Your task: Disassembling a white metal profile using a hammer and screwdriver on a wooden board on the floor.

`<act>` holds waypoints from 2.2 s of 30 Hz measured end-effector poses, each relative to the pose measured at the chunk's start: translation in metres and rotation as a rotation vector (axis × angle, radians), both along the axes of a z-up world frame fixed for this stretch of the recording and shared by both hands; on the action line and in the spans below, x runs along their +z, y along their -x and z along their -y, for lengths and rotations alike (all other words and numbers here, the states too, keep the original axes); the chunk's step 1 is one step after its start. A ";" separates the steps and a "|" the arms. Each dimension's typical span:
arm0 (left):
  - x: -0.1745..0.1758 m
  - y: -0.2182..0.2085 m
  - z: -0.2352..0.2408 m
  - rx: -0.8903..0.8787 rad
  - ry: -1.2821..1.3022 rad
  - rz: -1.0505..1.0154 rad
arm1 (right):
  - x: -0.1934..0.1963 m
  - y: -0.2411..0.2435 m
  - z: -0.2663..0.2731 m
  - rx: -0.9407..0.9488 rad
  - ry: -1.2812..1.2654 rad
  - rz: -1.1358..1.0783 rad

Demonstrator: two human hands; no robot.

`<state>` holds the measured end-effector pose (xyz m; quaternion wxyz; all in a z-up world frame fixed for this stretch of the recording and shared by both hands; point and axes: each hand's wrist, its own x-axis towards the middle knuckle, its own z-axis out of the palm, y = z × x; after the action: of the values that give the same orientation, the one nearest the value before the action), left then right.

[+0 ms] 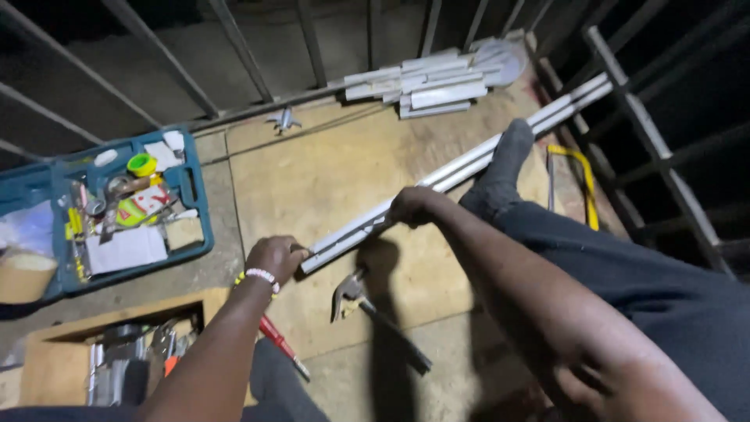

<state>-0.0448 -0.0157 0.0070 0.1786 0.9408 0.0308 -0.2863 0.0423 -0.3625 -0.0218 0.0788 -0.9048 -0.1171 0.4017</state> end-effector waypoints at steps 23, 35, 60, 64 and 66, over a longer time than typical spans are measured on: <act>-0.010 0.000 0.000 0.002 0.025 0.018 | 0.032 0.064 -0.061 -0.100 0.162 0.295; -0.004 -0.010 -0.009 0.016 0.084 0.028 | 0.046 0.060 -0.111 -0.133 0.173 0.396; 0.041 -0.009 0.033 -0.047 -0.233 -0.100 | 0.057 0.057 -0.119 -0.262 0.025 0.070; 0.013 -0.005 0.032 0.008 -0.188 -0.045 | 0.075 0.081 -0.125 -0.507 -0.009 0.001; 0.016 -0.004 0.028 0.039 -0.146 0.015 | 0.093 0.091 -0.125 -0.547 -0.039 -0.030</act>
<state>-0.0409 -0.0433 0.0231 0.1154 0.9526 0.0687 -0.2729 -0.0485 -0.2378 0.0713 0.2038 -0.8950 0.1251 0.3765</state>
